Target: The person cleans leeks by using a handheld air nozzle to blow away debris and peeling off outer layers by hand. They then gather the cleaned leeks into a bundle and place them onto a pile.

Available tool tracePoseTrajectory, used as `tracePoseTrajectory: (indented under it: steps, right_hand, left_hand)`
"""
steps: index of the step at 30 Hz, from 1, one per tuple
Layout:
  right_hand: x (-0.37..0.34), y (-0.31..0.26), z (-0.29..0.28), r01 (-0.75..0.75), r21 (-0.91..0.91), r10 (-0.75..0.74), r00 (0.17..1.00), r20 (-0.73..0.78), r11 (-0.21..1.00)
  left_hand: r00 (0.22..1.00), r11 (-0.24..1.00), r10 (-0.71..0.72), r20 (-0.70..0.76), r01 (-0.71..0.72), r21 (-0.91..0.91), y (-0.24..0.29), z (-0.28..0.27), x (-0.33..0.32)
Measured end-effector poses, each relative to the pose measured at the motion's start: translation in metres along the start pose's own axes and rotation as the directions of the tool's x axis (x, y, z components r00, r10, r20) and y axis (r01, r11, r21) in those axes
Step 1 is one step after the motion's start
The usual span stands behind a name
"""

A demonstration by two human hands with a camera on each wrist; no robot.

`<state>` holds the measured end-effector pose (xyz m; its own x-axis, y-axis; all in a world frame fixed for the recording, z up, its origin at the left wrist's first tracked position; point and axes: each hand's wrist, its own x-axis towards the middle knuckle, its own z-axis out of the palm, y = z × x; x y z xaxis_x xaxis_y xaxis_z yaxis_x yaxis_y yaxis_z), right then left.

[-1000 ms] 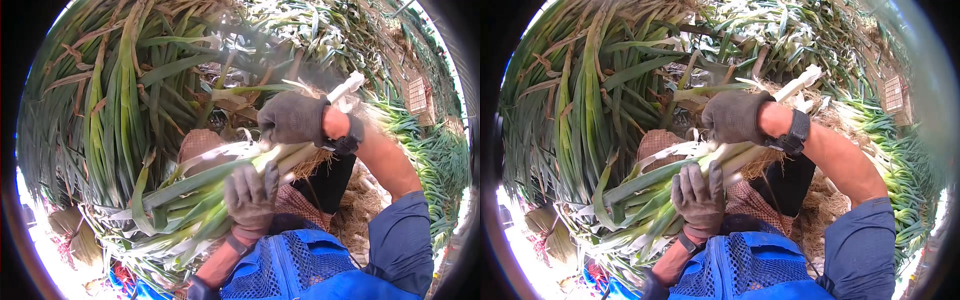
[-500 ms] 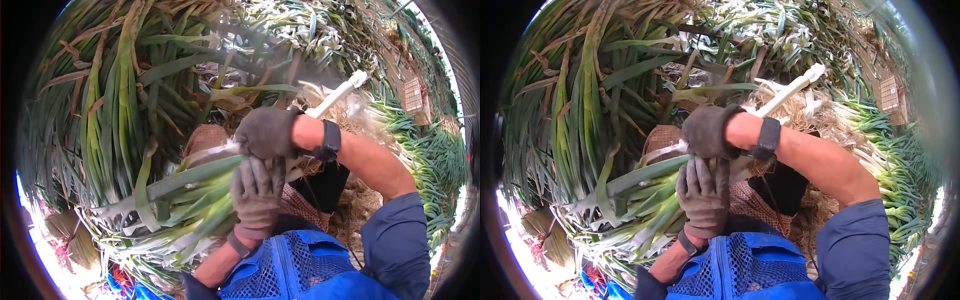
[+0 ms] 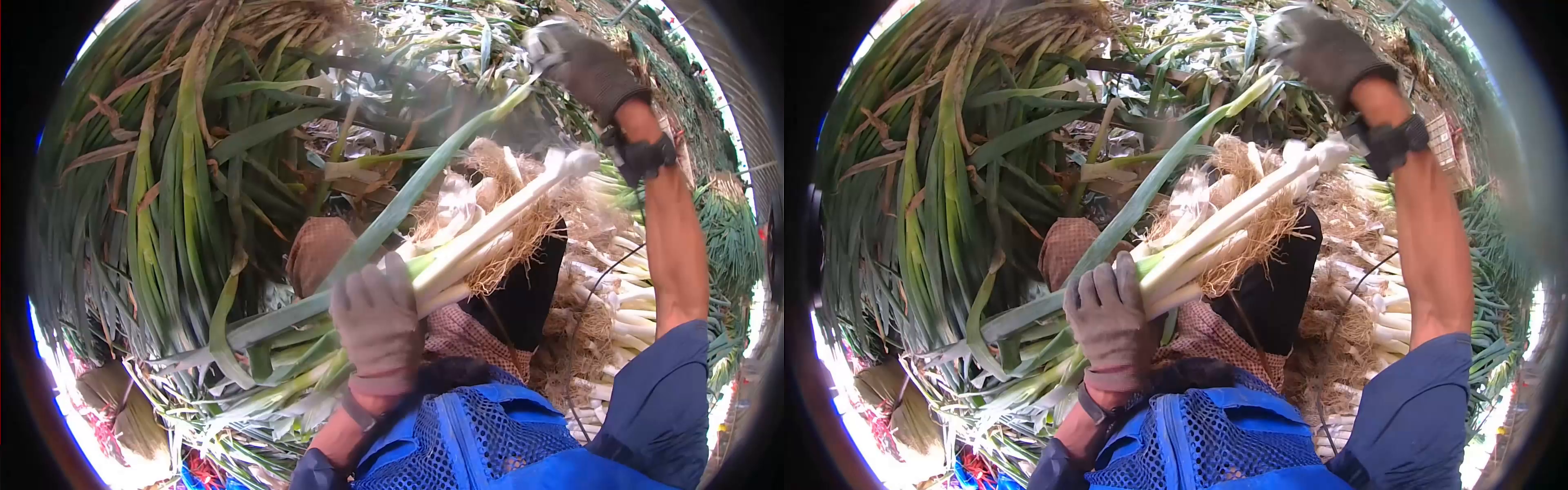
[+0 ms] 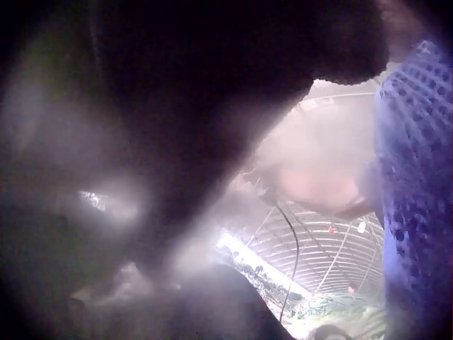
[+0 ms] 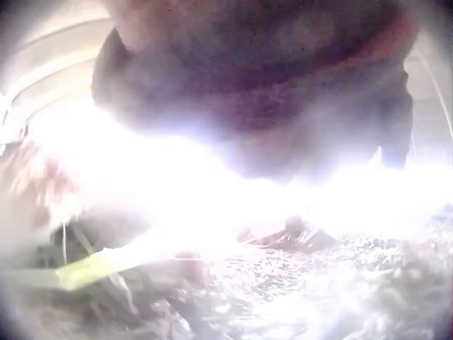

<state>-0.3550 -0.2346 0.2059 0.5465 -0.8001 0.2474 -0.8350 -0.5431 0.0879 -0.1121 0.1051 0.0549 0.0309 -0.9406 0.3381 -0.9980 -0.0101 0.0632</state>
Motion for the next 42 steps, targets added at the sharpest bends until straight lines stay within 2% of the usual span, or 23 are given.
tracePoseTrajectory:
  steps: [1, 3, 4, 6, 10, 12, 13, 14, 16, 17, 18, 23, 25, 27, 29, 31, 33, 34, 35, 37, 39, 41, 42]
  right_hand:
    - [-0.009, -0.034, -0.001, 0.06, 0.017, -0.062, 0.988, 0.139, 0.998]
    - [-0.026, -0.092, 0.01, 0.12, 0.309, -0.264, 0.836, 0.481, 0.943]
    - [-0.035, -0.127, 0.007, 0.096, 0.236, -0.23, 0.727, 0.647, 0.967]
    - [-0.06, -0.164, 0.017, 0.133, 0.224, -0.257, 0.633, 0.73, 0.965]
    - [-0.085, -0.162, 0.059, 0.365, 0.386, -0.5, 0.793, 0.348, 0.847]
    - [-0.071, -0.139, 0.074, 0.468, 0.217, -0.512, 0.822, 0.251, 0.857]
    - [-0.05, -0.11, 0.086, 0.356, -0.214, -0.298, 0.918, 0.263, 0.91]
    - [-0.03, -0.072, 0.065, 0.262, -0.145, -0.238, 0.957, 0.166, 0.954]
    - [0.002, 0.03, 0.047, 0.028, -0.316, -0.043, 0.998, -0.04, 0.948]
    - [0.011, 0.068, 0.038, -0.149, -0.339, 0.137, 0.989, -0.06, 0.929]
    - [0.007, 0.067, 0.017, -0.147, -0.354, 0.143, 0.989, -0.037, 0.924]
    - [-0.031, -0.031, 0.014, 0.087, 0.202, -0.15, 0.936, 0.318, 0.975]
    - [-0.033, -0.063, 0.009, 0.023, -0.02, -0.005, 0.775, 0.632, 1.0]
    - [-0.035, -0.069, 0.029, 0.062, -0.084, 0.034, 0.572, 0.82, 0.995]
    - [-0.045, -0.064, 0.051, 0.036, 0.191, -0.169, 0.644, 0.746, 0.981]
    - [-0.039, -0.031, 0.071, 0.167, -0.145, -0.046, 0.796, 0.604, 0.975]
    - [-0.022, 0.065, 0.081, 0.1, -0.37, -0.005, 0.968, 0.249, 0.923]
    - [-0.008, 0.085, 0.067, -0.116, -0.446, 0.164, 0.984, 0.07, 0.887]
    - [0.004, 0.095, 0.046, -0.336, -0.412, 0.35, 0.936, -0.043, 0.847]
    - [0.017, 0.129, 0.022, -0.462, -0.344, 0.462, 0.883, -0.089, 0.817]
    - [0.02, 0.135, 0.009, -0.443, -0.342, 0.424, 0.896, -0.132, 0.829]
    - [0.014, 0.124, 0.012, -0.32, 0.122, 0.317, 0.947, 0.047, 0.939]
    - [-0.001, 0.08, -0.006, -0.326, 0.301, 0.265, 0.938, 0.225, 0.896]
  left_hand:
    - [1.0, 1.0, 0.008, -0.002, -0.008, 0.019, 0.004, 0.003, -0.002]
    - [1.0, 0.999, 0.017, -0.011, -0.017, 0.04, 0.008, 0.005, -0.006]
    - [1.0, 0.999, 0.015, -0.023, -0.014, 0.04, 0.009, 0.005, -0.007]
    - [0.999, 0.999, 0.01, -0.038, -0.009, 0.031, 0.01, 0.005, -0.008]
    - [0.999, 1.0, 0.019, -0.046, -0.018, 0.026, 0.012, 0.006, -0.01]
    - [0.999, 0.999, 0.031, -0.043, -0.03, 0.021, 0.015, 0.003, -0.008]
    - [0.999, 1.0, 0.03, -0.025, -0.029, 0.011, 0.014, 0.003, -0.009]
    - [1.0, 1.0, 0.026, -0.007, -0.026, 0.002, 0.014, 0.003, -0.011]
    - [1.0, 1.0, 0.022, 0.014, -0.023, 0.014, 0.014, 0.003, -0.016]
    - [0.999, 0.999, 0.028, 0.015, -0.029, 0.033, 0.014, 0.003, -0.018]
    - [0.999, 0.998, 0.032, 0.012, -0.033, 0.053, 0.013, 0.004, -0.017]
    - [0.999, 0.999, 0.021, -0.03, -0.02, 0.044, 0.014, 0.005, -0.012]
    - [0.999, 0.999, 0.031, -0.041, -0.029, 0.035, 0.014, 0.003, -0.011]
    - [0.999, 1.0, 0.021, -0.04, -0.02, 0.023, 0.015, -0.003, -0.012]
    - [0.999, 1.0, -0.001, -0.035, 0.001, 0.001, 0.015, -0.006, -0.013]
    - [0.999, 1.0, -0.011, -0.038, 0.011, 0.018, 0.013, -0.004, -0.015]
    - [0.999, 0.999, -0.04, -0.034, 0.041, 0.023, 0.011, -0.005, -0.012]
    - [0.998, 0.998, -0.054, -0.041, 0.055, 0.023, 0.011, -0.006, -0.01]
    - [0.997, 0.998, -0.06, -0.045, 0.061, 0.023, 0.01, -0.008, -0.008]
    - [0.997, 0.998, -0.049, -0.063, 0.051, 0.036, 0.007, -0.007, -0.005]
    - [0.996, 0.998, -0.028, -0.079, 0.032, 0.056, 0.005, -0.003, -0.008]
    - [0.993, 0.997, -0.048, -0.111, 0.054, 0.05, 0.006, 0.0, -0.007]
    - [0.99, 0.997, -0.061, -0.125, 0.067, 0.049, 0.006, 0.001, -0.008]
